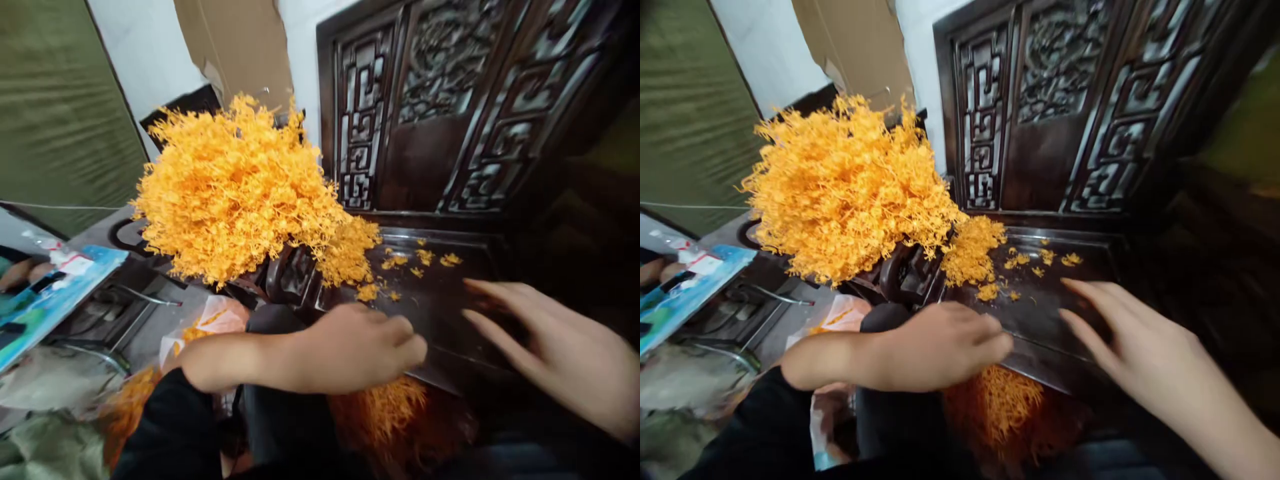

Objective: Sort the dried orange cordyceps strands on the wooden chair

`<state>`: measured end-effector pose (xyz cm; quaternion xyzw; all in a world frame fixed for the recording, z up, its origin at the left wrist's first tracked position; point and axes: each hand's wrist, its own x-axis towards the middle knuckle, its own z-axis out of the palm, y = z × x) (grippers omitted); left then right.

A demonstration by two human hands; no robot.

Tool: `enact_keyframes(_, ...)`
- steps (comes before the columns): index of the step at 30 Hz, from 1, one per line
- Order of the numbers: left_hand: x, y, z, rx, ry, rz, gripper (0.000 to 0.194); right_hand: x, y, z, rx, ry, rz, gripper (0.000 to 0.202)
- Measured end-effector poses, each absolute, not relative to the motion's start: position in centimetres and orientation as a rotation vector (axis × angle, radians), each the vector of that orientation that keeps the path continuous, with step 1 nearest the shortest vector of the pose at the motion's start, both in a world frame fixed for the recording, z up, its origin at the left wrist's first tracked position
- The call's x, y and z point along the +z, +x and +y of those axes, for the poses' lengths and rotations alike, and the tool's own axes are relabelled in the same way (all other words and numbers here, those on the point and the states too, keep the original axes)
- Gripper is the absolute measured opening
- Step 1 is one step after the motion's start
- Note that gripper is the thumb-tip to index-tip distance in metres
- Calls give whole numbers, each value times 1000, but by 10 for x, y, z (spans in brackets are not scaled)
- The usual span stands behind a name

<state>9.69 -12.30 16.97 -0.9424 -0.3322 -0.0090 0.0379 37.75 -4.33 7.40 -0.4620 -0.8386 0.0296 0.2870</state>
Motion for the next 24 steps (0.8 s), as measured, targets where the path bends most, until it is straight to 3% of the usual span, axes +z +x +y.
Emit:
enact_keyframes(4,229,43,-95,-416,-2257,-1620,33,141,257,2,280,-816,-2291,40)
enact_keyframes(6,224,26,-68,-572,-2028,-1782,35,151,202,38,407,-727,-2138,39)
enact_keyframes(8,204,20,-42,-664,-1987,-1793,38,143,161,72,650,-892,-1855,45)
enact_keyframes(10,183,20,-25,-656,-1970,-1752,42,126,141,96,892,-1013,-1689,37)
enact_keyframes(14,161,16,-11,-504,-1945,-1758,55,90,165,106,1026,-1070,-1623,17)
enact_keyframes(19,154,6,-3,-416,-1949,-1804,56,70,240,88,1287,-1070,-1471,35)
enact_keyframes(24,151,11,4,-427,-1921,-1846,55,61,280,82,1376,-1043,-1289,40)
